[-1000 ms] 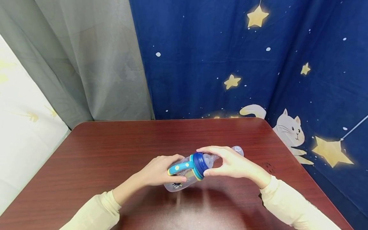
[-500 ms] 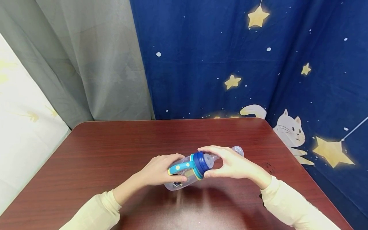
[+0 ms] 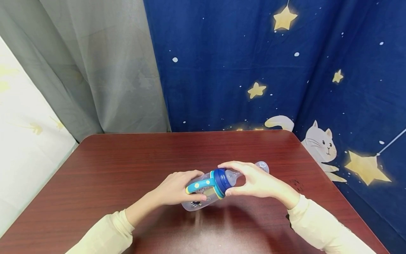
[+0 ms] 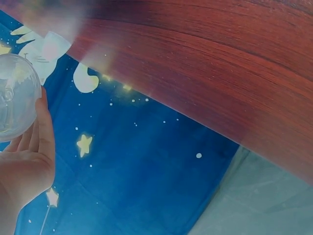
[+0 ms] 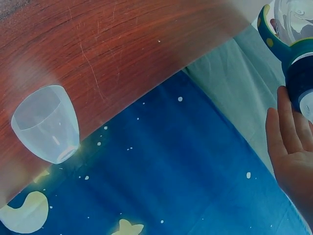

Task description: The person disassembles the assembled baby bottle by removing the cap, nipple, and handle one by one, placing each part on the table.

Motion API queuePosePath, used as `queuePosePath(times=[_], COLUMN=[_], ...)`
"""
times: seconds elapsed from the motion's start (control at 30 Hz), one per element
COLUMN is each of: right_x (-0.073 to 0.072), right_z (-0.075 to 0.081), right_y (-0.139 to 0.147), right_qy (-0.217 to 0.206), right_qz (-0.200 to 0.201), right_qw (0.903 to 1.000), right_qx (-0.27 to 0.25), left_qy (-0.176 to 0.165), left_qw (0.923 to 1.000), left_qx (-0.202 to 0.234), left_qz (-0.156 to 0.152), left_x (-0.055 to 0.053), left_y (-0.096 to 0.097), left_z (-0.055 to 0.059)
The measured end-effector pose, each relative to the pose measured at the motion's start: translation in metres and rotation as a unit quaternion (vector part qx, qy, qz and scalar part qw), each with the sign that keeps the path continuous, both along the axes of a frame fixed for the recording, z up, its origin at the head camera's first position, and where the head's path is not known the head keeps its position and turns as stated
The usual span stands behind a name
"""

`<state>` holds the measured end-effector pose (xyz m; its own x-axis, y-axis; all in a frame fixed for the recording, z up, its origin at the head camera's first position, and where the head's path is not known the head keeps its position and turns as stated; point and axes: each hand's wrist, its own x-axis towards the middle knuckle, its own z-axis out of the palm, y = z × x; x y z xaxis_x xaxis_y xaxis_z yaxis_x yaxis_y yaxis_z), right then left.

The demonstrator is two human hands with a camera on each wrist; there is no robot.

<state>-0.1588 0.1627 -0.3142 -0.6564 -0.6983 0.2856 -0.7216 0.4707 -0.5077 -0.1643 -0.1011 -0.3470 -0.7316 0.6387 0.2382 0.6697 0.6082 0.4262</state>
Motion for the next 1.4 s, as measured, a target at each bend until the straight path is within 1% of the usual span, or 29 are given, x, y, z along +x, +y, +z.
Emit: queuePosePath(times=[0.3, 0.43, 0.5, 0.53, 0.67, 0.77, 0.9, 1.03, 1.17, 1.27, 1.4], right_x=[-0.0008, -0.0009, -0.0012, -0.0014, -0.0020, -0.0016, -0.0007, -0.0006, -0.0006, -0.0008, -0.0009], right_z=[0.0006, 0.0002, 0.0000, -0.0001, -0.0004, 0.0003, 0.0014, 0.0008, -0.0024, -0.0052, -0.0063], right_y=[0.0009, 0.0008, 0.0008, 0.0010, 0.0016, 0.0017, 0.0020, 0.0025, 0.0025, 0.0017, 0.0002], right_qy=[0.000, 0.024, 0.028, 0.028, 0.000, -0.006, 0.011, 0.021, 0.004, 0.000, 0.013], right_qz=[0.029, 0.028, 0.024, 0.021, 0.014, 0.015, 0.030, 0.037, 0.028, 0.019, 0.004], right_qw=[0.9996, 0.9993, 0.9993, 0.9994, 0.9999, 0.9999, 0.9995, 0.9990, 0.9995, 0.9997, 0.9997], right_qx=[-0.007, -0.008, -0.004, -0.002, 0.004, 0.004, -0.004, -0.010, -0.010, -0.014, -0.022], left_qy=[-0.003, 0.000, 0.000, -0.001, -0.004, -0.007, -0.014, -0.012, -0.009, -0.007, -0.002], left_qw=[1.0000, 1.0000, 1.0000, 1.0000, 1.0000, 0.9999, 0.9999, 0.9999, 0.9999, 0.9999, 0.9999], left_qx=[0.006, 0.008, 0.008, 0.009, 0.009, 0.008, 0.008, 0.004, 0.004, 0.008, 0.009], left_qz=[-0.004, -0.003, -0.002, -0.002, 0.001, 0.004, 0.006, 0.004, 0.003, -0.001, -0.007], left_x=[-0.0004, -0.0007, -0.0006, -0.0006, -0.0004, -0.0004, 0.0001, 0.0001, -0.0001, -0.0001, -0.0001], left_y=[-0.0009, -0.0011, -0.0012, -0.0012, -0.0013, -0.0013, -0.0016, -0.0018, -0.0018, -0.0013, -0.0002], left_z=[-0.0008, -0.0013, -0.0011, -0.0009, -0.0007, -0.0006, -0.0002, -0.0004, -0.0019, -0.0032, -0.0037])
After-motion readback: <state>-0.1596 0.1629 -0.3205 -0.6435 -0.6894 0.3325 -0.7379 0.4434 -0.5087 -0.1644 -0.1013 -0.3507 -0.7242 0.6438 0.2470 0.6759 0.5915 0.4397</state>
